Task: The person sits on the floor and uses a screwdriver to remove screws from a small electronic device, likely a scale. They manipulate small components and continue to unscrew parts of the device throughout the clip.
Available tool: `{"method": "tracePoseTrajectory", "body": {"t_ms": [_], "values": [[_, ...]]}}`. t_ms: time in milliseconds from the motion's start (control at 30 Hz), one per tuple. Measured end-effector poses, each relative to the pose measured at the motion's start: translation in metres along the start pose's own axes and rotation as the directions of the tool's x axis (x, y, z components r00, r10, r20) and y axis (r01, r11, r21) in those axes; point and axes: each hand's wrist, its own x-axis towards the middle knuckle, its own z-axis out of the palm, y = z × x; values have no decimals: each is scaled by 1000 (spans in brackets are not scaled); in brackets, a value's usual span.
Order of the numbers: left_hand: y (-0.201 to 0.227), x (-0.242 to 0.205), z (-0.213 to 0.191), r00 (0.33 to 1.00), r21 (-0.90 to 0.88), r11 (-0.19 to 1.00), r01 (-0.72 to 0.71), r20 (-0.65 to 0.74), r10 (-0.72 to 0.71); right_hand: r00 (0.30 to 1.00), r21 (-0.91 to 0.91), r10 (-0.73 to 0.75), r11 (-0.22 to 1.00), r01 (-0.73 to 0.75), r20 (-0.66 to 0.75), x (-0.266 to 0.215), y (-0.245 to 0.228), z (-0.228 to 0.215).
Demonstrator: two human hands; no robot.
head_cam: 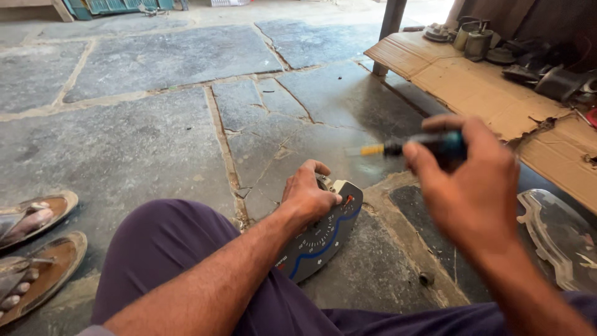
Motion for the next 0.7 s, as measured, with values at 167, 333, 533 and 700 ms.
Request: {"method": "tracePoseTrajectory", "body": {"t_ms": [167,333,533,700], "values": [[5,-1,3,999,49,998,-37,-2,37,996,5,-18,1000,19,-87,-61,18,5],[1,3,11,992,89,989,-122,-5,123,992,131,103,987,-93,-72,-73,31,11],[1,8,17,993,87,990,-115,30,113,971,148,238,961,-234,-14,-69,34,13],[3,8,17,997,75,995,-67,35,65,967,235,255,939,-249,7,-69,40,13]]}}
